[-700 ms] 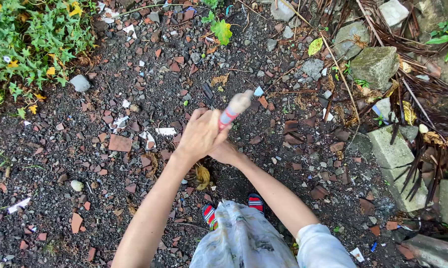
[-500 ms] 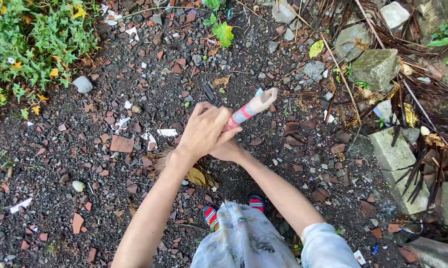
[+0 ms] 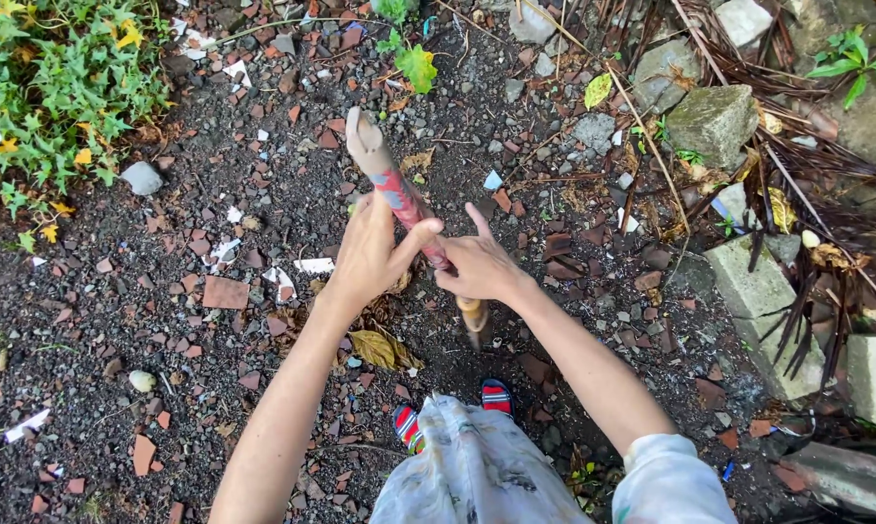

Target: Repairing or cleaning a broom by manipulating the bristles and handle outdoors.

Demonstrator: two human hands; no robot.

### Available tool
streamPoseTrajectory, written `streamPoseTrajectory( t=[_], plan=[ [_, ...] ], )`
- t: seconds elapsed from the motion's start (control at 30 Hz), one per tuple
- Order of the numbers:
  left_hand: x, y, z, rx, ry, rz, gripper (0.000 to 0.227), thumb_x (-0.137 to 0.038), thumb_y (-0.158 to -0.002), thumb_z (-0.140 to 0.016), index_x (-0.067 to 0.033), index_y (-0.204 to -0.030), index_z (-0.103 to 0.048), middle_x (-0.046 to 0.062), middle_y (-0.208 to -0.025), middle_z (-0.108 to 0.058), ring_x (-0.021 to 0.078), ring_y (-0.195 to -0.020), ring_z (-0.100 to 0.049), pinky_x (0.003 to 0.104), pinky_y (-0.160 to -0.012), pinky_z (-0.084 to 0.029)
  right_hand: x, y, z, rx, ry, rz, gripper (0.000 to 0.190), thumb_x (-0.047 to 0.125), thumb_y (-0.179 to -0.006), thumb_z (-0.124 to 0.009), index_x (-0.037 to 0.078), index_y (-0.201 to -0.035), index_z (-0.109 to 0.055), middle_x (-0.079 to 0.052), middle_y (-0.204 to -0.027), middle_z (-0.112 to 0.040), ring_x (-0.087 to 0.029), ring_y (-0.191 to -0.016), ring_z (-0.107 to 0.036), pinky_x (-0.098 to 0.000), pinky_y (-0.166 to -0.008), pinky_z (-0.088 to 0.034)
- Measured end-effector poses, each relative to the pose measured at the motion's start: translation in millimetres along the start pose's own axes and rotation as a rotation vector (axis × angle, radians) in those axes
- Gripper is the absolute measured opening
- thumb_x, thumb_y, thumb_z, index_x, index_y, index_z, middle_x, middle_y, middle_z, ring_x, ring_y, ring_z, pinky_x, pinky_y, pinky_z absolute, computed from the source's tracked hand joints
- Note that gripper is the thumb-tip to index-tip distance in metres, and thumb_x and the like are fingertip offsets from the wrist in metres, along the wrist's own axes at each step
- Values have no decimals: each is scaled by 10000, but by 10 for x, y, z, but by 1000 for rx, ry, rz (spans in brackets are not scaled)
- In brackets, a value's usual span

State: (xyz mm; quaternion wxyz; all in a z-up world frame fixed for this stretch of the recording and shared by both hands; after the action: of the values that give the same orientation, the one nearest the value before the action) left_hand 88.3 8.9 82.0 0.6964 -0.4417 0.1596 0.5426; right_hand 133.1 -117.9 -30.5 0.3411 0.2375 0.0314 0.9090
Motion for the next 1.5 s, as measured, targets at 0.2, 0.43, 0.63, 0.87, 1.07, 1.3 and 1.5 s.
streamPoseTrajectory(
  t=[0.2,0.43,0.63,0.87,1.07,1.3,1.5],
  plan=[
    [135,56,-514,182,267,-6,311,-282,-1048,-604,-11,-1128,-472,150,-1089,-705,348,-1043,-708,461,-920,-546,-740,127,-485,23,131,-168,222,283,-896,-577,92,-1009,-592,-41,-722,-670,-263,-815,-752,-594,-1308,60],
    [321,230,-938,244,284,27,273,-252,-1059,-565,-14,-1152,-470,181,-1112,-687,367,-1068,-693,469,-937,-542,-1065,183,-864,47,102,-250,222,245,-952,-562,100,-1121,-571,-49,-737,-703,-287,-806,-756,-617,-1287,70],
    [472,436,-915,202,-19,-48,345,-283,-1039,-594,10,-1176,-476,188,-1028,-685,393,-1032,-650,551,-1071,-406,-737,38,-873,-85,-131,-138,362,242,-946,-610,183,-1301,-575,-38,-909,-736,-290,-985,-718,-633,-1205,61],
    [527,651,-484,80,-174,24,280,-265,-1016,-630,7,-1031,-566,201,-971,-635,398,-957,-585,507,-947,-456,-365,-387,-1220,17,-154,15,234,241,-983,-581,75,-1144,-620,-95,-853,-725,-275,-1020,-710,-609,-1252,48],
    [409,705,-40,-71,-347,-20,305,-249,-973,-648,24,-1085,-569,204,-1025,-629,399,-1058,-603,497,-1068,-433,78,-750,-1444,75,-237,123,234,209,-940,-539,42,-1029,-675,-129,-914,-733,-318,-1029,-709,-619,-1277,12],
    [352,633,190,-31,-533,-7,329,-256,-937,-641,39,-1047,-547,179,-941,-631,354,-994,-645,481,-1114,-408,560,-871,-1234,-192,-419,476,464,237,-970,-583,13,-1374,-541,-233,-1337,-615,-442,-1307,-496,-590,-1157,-55],
    [71,560,265,44,-551,-66,294,-292,-1006,-666,-34,-981,-527,102,-905,-656,251,-867,-678,510,-1137,-405,172,-1102,-1914,141,-516,231,248,326,-1045,-575,106,-1158,-564,-59,-1193,-687,-227,-1120,-673,-448,-1096,-548]
  ],
)
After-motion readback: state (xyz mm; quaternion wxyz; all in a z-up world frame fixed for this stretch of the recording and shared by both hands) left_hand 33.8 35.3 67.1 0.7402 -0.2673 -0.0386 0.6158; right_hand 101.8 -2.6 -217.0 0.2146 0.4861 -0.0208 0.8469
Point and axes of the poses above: each hand's wrist, its own y-axis away from the middle knuckle, its own z-axis out of the back of the hand, x = y × z, the point moved 9 cm from there along -y, towards the middle knuckle
